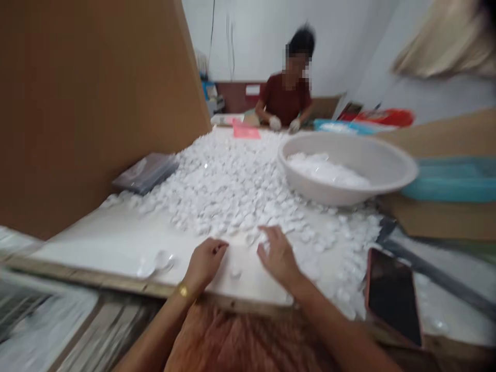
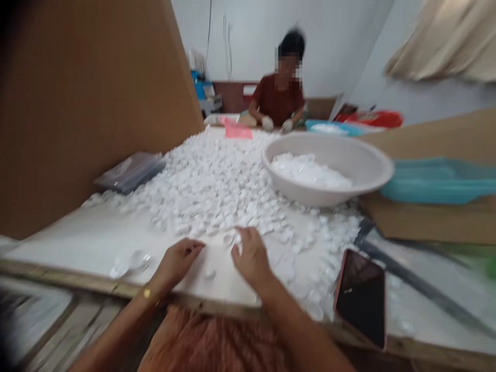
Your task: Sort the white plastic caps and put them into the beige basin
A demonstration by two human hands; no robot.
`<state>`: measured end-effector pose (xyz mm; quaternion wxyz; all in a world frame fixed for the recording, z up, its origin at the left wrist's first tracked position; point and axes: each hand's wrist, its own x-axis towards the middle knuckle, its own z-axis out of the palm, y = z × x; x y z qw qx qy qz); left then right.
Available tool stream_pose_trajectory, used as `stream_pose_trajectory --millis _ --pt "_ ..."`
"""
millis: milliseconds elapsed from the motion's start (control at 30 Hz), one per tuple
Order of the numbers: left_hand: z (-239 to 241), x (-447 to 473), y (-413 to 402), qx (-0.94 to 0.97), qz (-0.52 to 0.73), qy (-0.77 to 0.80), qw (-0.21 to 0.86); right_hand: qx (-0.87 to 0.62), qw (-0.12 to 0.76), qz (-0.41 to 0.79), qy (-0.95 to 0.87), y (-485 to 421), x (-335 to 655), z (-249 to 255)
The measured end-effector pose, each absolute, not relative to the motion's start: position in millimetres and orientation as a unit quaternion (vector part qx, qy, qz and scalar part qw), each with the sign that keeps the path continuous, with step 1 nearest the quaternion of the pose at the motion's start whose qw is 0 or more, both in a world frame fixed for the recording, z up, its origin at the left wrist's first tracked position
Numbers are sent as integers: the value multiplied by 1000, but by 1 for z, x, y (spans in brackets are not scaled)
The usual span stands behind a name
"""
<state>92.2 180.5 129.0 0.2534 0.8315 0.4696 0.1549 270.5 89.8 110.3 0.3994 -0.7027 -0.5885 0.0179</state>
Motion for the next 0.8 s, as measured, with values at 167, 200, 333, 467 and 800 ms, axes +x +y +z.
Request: stream_pose_trajectory --millis 167,200,333,467,800 --pt "129 87 172 833 121 466 272 -695 427 69 -575 95 281 100" --pt "130 88 168 833 117 463 279 -690 429 71 -579 94 281 100" --pt "135 101 152 862 82 425 265 -676 426 52 -599 88 277 109" --pt "135 103 149 894 31 412 173 -648 409 54 -640 85 273 114" --pt "144 93 172 900 101 425 3 -546 309 129 -768 88 250 100"
